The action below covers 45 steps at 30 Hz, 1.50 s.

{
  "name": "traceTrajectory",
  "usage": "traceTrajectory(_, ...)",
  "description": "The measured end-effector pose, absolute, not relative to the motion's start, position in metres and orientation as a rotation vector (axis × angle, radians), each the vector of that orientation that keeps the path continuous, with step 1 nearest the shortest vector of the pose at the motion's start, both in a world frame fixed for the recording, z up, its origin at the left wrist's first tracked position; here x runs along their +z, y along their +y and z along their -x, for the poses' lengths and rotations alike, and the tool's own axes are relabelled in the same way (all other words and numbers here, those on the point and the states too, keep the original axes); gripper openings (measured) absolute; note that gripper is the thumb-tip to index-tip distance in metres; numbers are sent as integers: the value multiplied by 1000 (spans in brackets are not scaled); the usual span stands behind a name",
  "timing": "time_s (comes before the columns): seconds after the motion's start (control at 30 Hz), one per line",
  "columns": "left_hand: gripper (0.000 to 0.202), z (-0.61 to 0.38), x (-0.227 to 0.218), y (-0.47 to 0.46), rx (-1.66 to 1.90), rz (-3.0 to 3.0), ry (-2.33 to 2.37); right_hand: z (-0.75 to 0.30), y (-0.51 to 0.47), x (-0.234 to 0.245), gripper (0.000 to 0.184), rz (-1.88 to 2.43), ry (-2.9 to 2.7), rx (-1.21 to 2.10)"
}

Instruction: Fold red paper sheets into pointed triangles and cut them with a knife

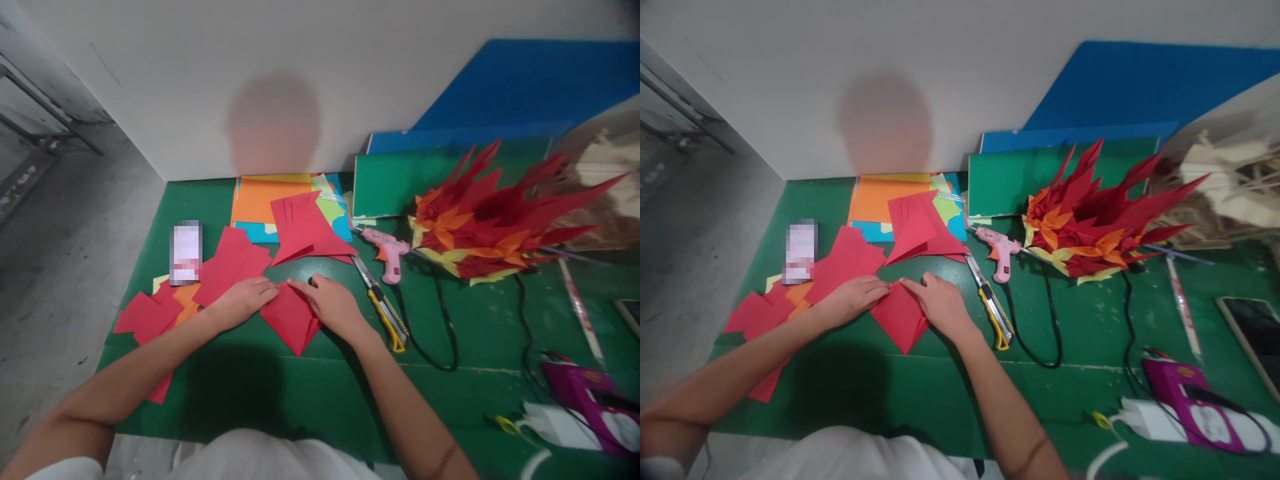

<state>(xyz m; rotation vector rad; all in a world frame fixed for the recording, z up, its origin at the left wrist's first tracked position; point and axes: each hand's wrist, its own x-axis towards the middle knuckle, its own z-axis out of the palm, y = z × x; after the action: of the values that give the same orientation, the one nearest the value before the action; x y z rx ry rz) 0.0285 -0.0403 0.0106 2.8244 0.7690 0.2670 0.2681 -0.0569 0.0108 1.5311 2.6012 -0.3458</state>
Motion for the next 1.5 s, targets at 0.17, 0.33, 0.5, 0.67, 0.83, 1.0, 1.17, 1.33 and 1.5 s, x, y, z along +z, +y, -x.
traceTrajectory(0.17,20,-15,17,-55,305,-2862,828,-268,-57,12,48,-1548,2589,-343)
traceTrajectory(0.33,22,-17,20,-63,265,-2817,944,-269,-57,11,46,-1543,2608,-351)
traceTrajectory(0.5,23,-39,11,-55,244,-2660,1375,-269,-59,6,42,-1639,2670,-392)
traceTrajectory(0.67,20,-58,4,-50,322,-2470,1535,-269,-61,5,42,-1710,2728,-507)
traceTrajectory(0.83,7,-69,2,-55,575,-2270,1383,-271,-60,3,39,-1745,2735,-571)
traceTrajectory(1.0,19,-73,2,-61,617,-2264,1204,-272,-59,2,36,-1747,2756,-619)
traceTrajectory(1.17,26,-66,1,-72,634,-2378,1145,-272,-60,2,34,-1776,2764,-647)
traceTrajectory(1.33,23,-57,-6,-87,672,-2439,1134,-273,-61,0,33,-1807,2780,-684)
traceTrajectory(1.5,27,-55,-11,-93,633,-2457,1177,-275,-61,0,34,-1810,2798,-696)
